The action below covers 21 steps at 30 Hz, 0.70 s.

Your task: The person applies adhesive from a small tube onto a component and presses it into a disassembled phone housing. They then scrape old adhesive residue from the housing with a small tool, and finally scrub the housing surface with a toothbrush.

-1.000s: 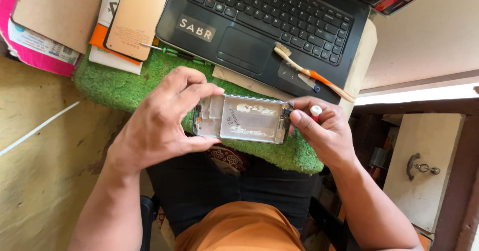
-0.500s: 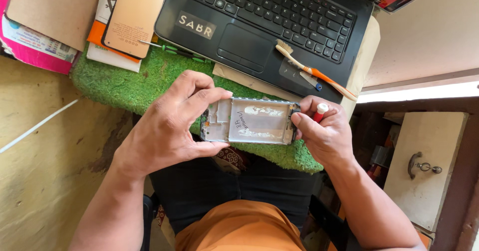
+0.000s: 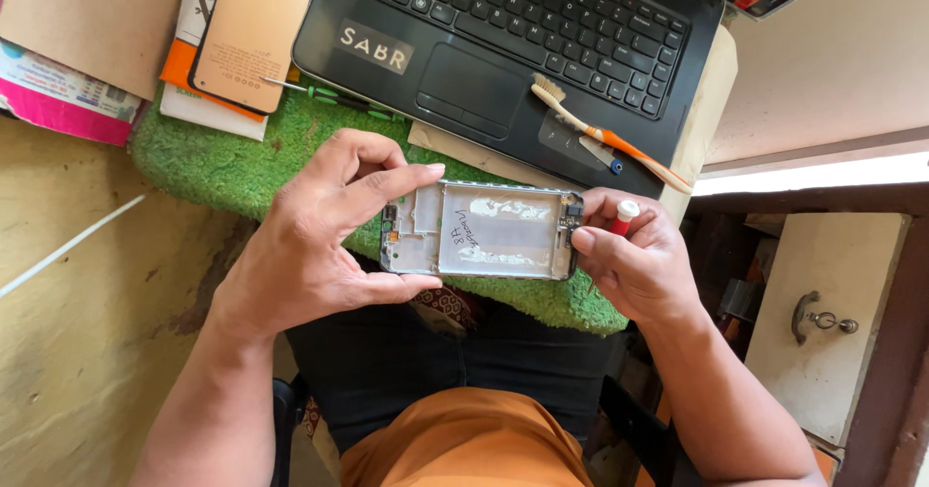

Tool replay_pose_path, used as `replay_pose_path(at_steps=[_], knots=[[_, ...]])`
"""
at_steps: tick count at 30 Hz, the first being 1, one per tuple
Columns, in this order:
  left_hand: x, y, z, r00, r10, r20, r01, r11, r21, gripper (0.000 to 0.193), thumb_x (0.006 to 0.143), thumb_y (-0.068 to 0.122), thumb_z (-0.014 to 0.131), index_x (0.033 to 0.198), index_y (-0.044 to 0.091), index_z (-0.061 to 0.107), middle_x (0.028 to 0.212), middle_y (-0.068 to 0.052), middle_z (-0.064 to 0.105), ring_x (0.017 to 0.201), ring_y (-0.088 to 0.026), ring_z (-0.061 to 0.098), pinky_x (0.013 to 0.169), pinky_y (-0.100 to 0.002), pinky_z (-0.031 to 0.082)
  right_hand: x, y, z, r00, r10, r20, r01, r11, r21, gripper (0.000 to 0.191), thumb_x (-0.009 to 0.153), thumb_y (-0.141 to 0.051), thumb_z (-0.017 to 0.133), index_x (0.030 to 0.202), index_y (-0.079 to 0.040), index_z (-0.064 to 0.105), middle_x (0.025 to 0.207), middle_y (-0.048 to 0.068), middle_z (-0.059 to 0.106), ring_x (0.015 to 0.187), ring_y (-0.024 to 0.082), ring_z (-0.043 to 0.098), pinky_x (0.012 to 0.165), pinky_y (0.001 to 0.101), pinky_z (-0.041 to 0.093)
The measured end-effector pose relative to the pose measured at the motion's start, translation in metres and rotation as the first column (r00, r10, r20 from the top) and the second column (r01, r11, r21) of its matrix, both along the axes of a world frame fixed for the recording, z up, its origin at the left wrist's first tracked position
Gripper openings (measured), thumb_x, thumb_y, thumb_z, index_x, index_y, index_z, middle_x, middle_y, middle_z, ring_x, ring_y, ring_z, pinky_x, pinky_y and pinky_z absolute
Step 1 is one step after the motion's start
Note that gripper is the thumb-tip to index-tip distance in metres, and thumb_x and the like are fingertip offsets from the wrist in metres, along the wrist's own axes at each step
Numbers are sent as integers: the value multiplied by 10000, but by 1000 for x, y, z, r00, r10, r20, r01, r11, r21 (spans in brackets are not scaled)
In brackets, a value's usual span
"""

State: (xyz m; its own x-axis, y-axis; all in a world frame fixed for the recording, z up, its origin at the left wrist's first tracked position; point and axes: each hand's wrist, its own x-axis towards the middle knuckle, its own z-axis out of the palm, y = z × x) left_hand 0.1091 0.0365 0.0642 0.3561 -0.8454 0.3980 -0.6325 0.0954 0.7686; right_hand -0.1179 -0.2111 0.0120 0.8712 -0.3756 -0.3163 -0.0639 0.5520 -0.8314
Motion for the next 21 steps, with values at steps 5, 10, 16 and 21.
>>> replay_pose_path(at_steps=[5, 10, 16, 21], knots=[[0, 3, 0, 996, 64, 60, -64, 998, 1, 828, 598, 272, 997, 1324, 72, 652, 1170, -90, 634, 1058, -242, 659, 914, -366, 569, 0, 2, 0, 1000, 16, 16, -15, 1000, -11, 200, 914, 24, 725, 1097, 44, 646, 941, 35, 668, 705, 54, 545, 590, 191, 402], [-2, -1, -12, 981, -27, -194, -9, 983, -184, 870, 688, 259, 977, 1425, 105, 541, 1291, -69, 604, 1181, -211, 635, 1043, -353, 551, -1, 0, 3, 996, 88, 2, -88, 992, 92, 205, 920, 19, 732, 1105, 56, 653, 941, 50, 679, 669, 43, 549, 542, 177, 412], [-30, -22, -35, 574, -448, -686, 34, 849, -527, 776, 907, 194, 909, 1532, 125, 454, 1429, -145, 598, 1270, -220, 607, 1140, -379, 542, 4, 7, 10, 971, 234, -43, -226, 964, 142, 251, 916, 4, 744, 1123, 74, 621, 961, 71, 689, 795, 86, 615, 673, 223, 478], [-48, -25, -39, 285, -534, -796, -9, 829, -559, 819, 993, 389, 798, 1620, 106, 354, 1487, -188, 545, 1330, -285, 604, 1149, -458, 533, 10, 14, 27, 870, 435, -232, -458, 887, -57, 349, 889, -24, 693, 1222, 71, 646, 956, 102, 709, 757, 120, 658, 704, 257, 542]])
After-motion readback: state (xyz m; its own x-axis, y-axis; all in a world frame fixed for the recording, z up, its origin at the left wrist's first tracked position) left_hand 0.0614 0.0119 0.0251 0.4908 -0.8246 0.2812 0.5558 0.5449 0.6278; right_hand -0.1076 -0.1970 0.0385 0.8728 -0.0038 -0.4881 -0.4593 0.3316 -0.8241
